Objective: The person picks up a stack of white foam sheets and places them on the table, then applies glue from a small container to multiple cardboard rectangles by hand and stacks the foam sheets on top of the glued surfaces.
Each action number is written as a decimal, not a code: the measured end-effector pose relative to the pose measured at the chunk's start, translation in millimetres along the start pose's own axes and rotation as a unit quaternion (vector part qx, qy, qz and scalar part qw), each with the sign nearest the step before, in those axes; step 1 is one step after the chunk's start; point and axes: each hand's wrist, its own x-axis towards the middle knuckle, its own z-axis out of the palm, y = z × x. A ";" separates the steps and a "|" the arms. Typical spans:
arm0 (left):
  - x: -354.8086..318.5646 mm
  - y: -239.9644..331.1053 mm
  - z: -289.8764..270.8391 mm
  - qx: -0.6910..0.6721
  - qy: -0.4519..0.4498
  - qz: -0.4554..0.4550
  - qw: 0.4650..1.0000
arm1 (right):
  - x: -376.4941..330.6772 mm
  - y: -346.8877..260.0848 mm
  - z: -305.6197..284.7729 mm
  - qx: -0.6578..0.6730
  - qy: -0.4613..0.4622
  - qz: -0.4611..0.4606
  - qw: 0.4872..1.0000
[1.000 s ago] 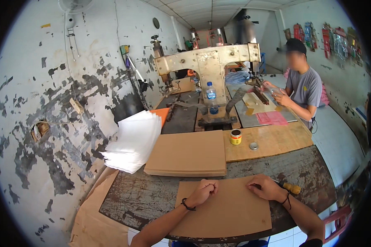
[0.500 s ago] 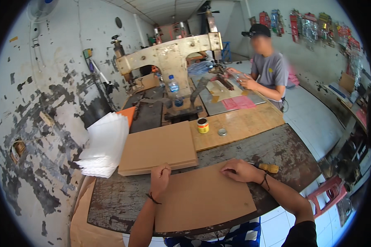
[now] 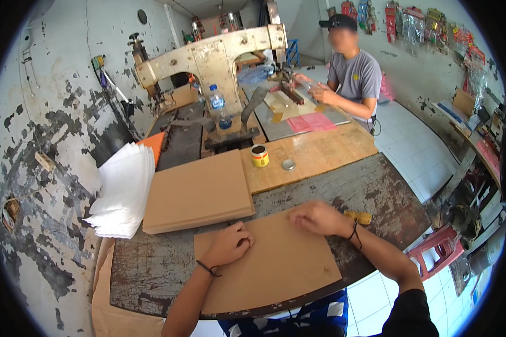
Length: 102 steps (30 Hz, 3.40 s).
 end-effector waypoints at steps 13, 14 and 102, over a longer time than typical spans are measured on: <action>4.8 5.7 -1.6 0.124 -0.021 0.037 0.991 | 186.6 104.4 -21.3 -0.220 0.033 0.140 0.965; 6.4 6.5 0.4 0.126 -0.022 0.022 0.991 | 196.1 116.4 -16.1 -0.204 0.016 0.199 0.959; 4.8 -13.0 -51.1 0.310 0.123 0.019 0.942 | 183.2 143.4 35.5 -0.118 0.121 0.264 0.950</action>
